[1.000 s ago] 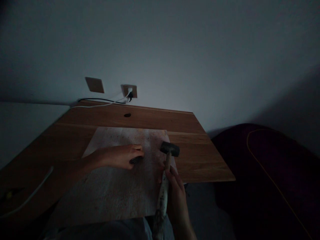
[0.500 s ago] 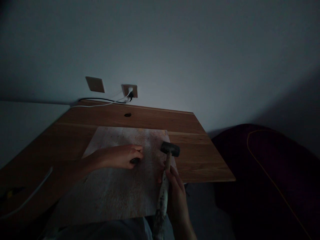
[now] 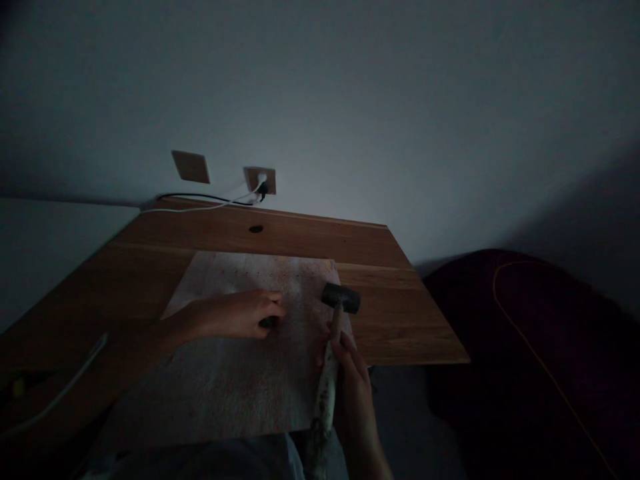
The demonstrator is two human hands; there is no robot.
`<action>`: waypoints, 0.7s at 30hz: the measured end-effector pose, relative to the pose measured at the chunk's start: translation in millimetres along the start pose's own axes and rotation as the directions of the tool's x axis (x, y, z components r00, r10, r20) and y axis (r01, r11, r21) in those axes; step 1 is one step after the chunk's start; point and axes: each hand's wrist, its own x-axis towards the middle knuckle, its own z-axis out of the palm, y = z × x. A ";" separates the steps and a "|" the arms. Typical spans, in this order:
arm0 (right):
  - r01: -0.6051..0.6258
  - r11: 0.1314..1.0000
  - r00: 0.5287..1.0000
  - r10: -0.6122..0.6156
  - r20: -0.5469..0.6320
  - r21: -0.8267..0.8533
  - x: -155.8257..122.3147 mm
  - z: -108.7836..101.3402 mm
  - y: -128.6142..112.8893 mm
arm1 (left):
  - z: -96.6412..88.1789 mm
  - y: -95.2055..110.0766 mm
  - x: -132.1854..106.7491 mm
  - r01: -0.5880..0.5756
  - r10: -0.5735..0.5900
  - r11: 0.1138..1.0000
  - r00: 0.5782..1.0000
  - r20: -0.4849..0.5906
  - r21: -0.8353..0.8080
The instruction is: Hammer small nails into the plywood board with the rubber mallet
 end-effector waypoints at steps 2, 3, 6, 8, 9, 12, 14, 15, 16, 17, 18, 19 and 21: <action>-0.010 1.000 1.000 0.010 -0.001 -0.011 0.3 -1.2 0.7 | -0.6 0.3 -0.8 -0.010 0.010 1.000 1.000 -0.011 -0.014; -0.021 1.000 1.000 0.021 0.002 -0.004 0.4 -1.4 0.9 | -0.7 0.3 -1.2 -0.019 0.018 1.000 1.000 -0.019 -0.019; -0.026 0.999 1.000 0.026 0.010 0.019 0.5 -0.5 0.7 | -0.5 -0.2 -1.7 -0.040 0.040 0.999 0.999 -0.029 -0.021; -0.027 0.999 1.000 0.027 0.014 0.024 0.4 0.4 0.1 | -0.1 -0.7 -1.7 -0.041 0.041 0.999 0.999 -0.016 -0.008; -0.030 0.999 0.999 0.030 0.022 0.023 0.2 0.8 -0.3 | 0.0 -0.8 -1.6 -0.039 0.039 0.999 0.999 -0.007 -0.001; -0.028 0.999 0.999 0.027 0.036 0.023 -0.3 1.5 -1.2 | 0.0 -0.9 -1.6 -0.033 0.033 0.999 0.999 0.007 0.000; -0.028 0.999 0.999 0.027 0.033 0.025 -0.9 1.9 -1.7 | 0.0 -0.8 -1.7 -0.041 0.041 0.999 0.999 0.000 -0.014; -0.032 0.999 0.999 0.031 0.032 0.025 -1.2 2.2 -1.9 | 0.1 -0.8 -1.7 -0.045 0.045 0.999 0.999 -0.006 -0.019; -0.037 0.999 0.999 0.037 0.028 0.024 -1.4 2.4 -2.0 | 0.2 -0.7 -1.8 -0.048 0.048 0.999 0.999 -0.012 -0.021; -0.043 0.999 0.999 0.042 0.020 0.023 -1.6 2.6 -2.0 | 0.3 -0.6 -1.8 -0.050 0.050 0.999 0.999 -0.016 -0.020; -0.046 0.999 0.999 0.046 0.013 0.024 -1.6 2.7 -2.0 | 0.4 -0.6 -1.9 -0.051 0.050 0.999 0.999 -0.016 -0.017; -0.049 0.998 0.999 0.048 0.008 0.028 -1.5 2.6 -1.8 | 0.5 -0.5 -2.1 -0.050 0.050 0.999 0.999 -0.013 -0.013; -0.056 0.998 0.998 0.055 0.017 0.038 -0.9 2.1 -1.0 | 0.4 -0.8 -2.3 -0.050 0.050 0.999 0.999 -0.007 -0.008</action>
